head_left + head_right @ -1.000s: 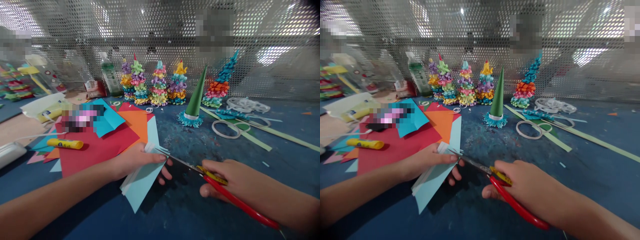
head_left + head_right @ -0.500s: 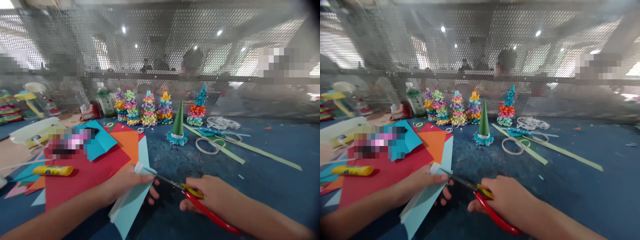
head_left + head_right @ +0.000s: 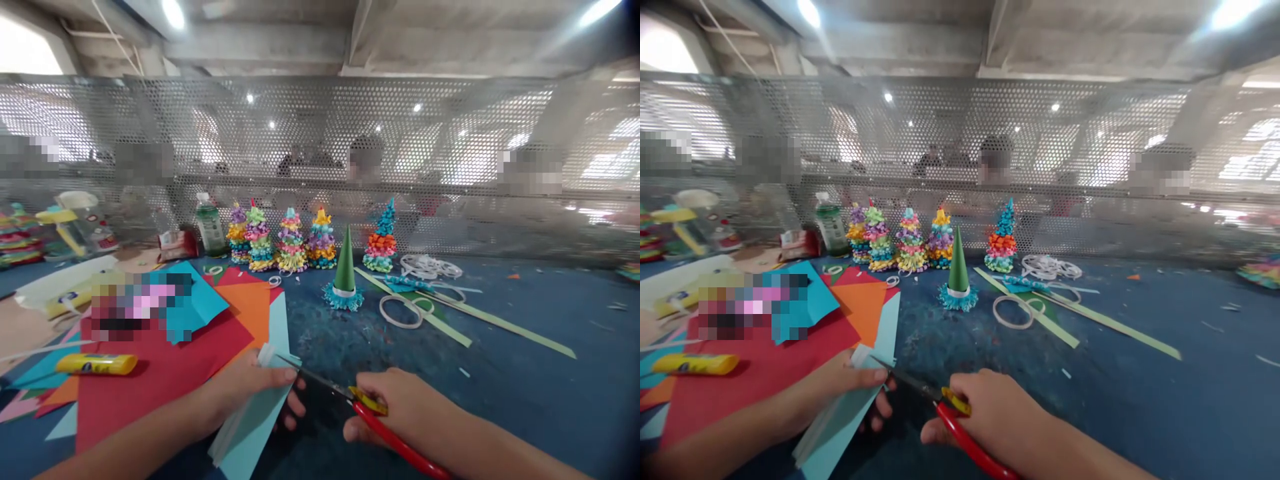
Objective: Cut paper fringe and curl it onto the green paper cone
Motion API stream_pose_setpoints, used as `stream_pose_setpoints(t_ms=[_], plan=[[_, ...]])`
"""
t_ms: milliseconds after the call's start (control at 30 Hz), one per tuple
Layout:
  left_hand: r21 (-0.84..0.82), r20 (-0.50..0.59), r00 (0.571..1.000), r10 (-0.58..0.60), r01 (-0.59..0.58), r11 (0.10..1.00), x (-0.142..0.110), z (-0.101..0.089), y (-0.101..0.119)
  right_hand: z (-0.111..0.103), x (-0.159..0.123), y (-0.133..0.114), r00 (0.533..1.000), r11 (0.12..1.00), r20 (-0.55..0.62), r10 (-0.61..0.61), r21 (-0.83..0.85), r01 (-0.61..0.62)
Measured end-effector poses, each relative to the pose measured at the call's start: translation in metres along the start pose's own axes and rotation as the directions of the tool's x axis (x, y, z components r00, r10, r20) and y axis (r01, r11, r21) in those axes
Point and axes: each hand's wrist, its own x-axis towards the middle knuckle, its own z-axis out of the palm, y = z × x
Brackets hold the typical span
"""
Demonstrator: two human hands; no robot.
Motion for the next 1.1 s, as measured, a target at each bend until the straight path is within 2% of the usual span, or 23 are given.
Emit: stream_pose_setpoints(t_ms=[200, 333, 467, 667, 767, 867, 967, 1100], plan=[[-0.021, 0.036, 0.999, 0.025, -0.024, 0.999, 0.000, 0.001, -0.002, -0.005, -0.001, -0.006, 0.999, 0.999, -0.015, 0.040, -0.035, -0.041], [-0.007, 0.027, 0.999, 0.023, -0.022, 1.000, 0.002, 0.000, -0.003, -0.005, -0.004, -0.005, 1.000, 0.999, -0.005, 0.025, -0.029, -0.025], [0.013, 0.014, 0.999, 0.032, -0.033, 0.999, 0.004, 0.000, -0.004, -0.007, -0.011, -0.004, 0.998, 0.999, 0.032, -0.050, -0.019, 0.051], [0.027, 0.051, 0.999, -0.001, -0.001, 1.000, -0.005, 0.005, 0.003, -0.024, -0.026, -0.008, 0.987, 0.993, 0.158, -0.019, -0.115, 0.038], [0.019, 0.004, 1.000, 0.021, -0.021, 1.000, -0.008, 0.008, 0.007, -0.027, -0.031, -0.007, 0.980, 0.990, 0.191, -0.047, -0.120, 0.071], [0.031, -0.053, 0.999, 0.011, -0.009, 0.999, -0.008, 0.011, 0.007, -0.023, -0.035, -0.002, 0.983, 0.994, 0.181, -0.034, -0.097, 0.052], [0.070, -0.079, 0.997, 0.011, -0.005, 0.998, -0.008, 0.018, 0.007, -0.020, -0.039, 0.005, 0.987, 0.997, 0.160, -0.019, -0.074, 0.032], [0.110, -0.091, 0.995, 0.030, -0.020, 0.994, -0.011, 0.039, 0.013, -0.025, -0.046, 0.011, 0.987, 0.998, 0.159, -0.002, -0.055, 0.011]])
